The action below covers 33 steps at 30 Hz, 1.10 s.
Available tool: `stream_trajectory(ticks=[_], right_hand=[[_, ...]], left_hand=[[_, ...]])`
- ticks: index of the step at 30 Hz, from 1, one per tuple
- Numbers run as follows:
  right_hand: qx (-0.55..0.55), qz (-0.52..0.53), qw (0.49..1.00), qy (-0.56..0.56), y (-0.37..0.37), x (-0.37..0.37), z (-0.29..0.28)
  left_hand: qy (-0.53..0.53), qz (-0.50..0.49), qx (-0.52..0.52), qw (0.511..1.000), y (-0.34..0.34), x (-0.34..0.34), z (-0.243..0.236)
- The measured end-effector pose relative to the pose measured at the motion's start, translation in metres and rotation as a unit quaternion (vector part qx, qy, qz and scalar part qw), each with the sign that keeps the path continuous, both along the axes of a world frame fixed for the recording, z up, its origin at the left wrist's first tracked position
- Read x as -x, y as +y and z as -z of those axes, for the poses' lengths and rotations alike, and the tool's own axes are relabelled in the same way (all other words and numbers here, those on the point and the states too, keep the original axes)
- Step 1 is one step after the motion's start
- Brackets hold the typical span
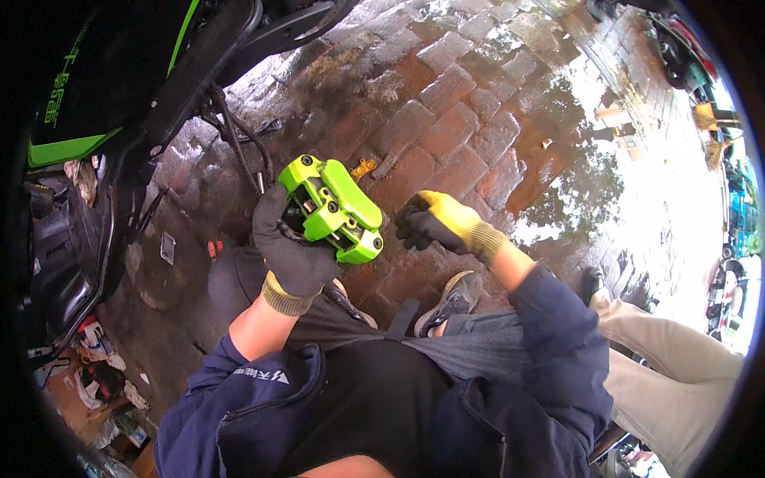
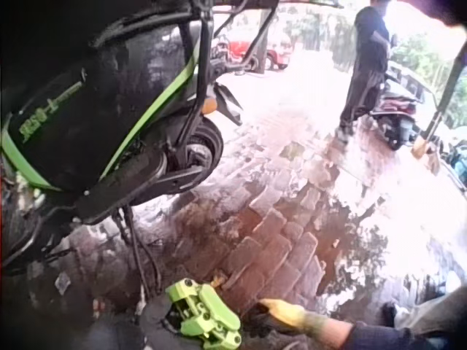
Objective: The person disassembles a green brake caliper from a scooter, cleans and adjusts its internal components with a screwdriver, and then reassembles and mounts it back onto the scooter using a power drill.
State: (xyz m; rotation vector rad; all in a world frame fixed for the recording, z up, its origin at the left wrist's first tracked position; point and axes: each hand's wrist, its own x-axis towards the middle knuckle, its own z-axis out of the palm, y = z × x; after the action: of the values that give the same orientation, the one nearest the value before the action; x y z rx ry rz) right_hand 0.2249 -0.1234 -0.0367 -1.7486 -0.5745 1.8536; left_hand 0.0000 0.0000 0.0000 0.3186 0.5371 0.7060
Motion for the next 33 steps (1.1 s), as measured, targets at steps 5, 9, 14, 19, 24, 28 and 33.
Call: stream_trajectory(ticks=[5, 9, 14, 19, 24, 28, 33], right_hand=[[-0.138, 0.137, 0.981, 0.015, -0.026, 0.003, -0.092], [-0.274, 0.23, 0.933, 0.038, -0.026, 0.018, -0.1], [-0.298, 0.254, 0.919, 0.031, -0.008, 0.031, -0.096], [-0.432, 0.167, 0.863, -0.204, 0.001, 0.029, -0.075], [-0.363, 0.197, 0.901, -0.132, 0.009, 0.033, -0.085], [-0.361, 0.216, 0.903, -0.09, 0.012, 0.031, -0.082], [-0.412, 0.177, 0.864, -0.231, 0.015, 0.031, -0.076]], left_hand=[[-0.018, -0.027, 0.006, 0.999, -0.007, 0.0, -0.016], [-0.008, -0.043, -0.016, 0.999, -0.012, -0.008, -0.02], [-0.009, -0.059, -0.008, 0.998, -0.012, -0.01, -0.015], [-0.059, -0.017, -0.012, 0.998, -0.013, -0.02, -0.026], [-0.07, -0.009, -0.011, 0.997, -0.012, -0.028, -0.029], [-0.054, -0.013, -0.019, 0.998, -0.01, -0.033, -0.028], [-0.044, -0.01, -0.014, 0.999, -0.009, -0.037, -0.025]])
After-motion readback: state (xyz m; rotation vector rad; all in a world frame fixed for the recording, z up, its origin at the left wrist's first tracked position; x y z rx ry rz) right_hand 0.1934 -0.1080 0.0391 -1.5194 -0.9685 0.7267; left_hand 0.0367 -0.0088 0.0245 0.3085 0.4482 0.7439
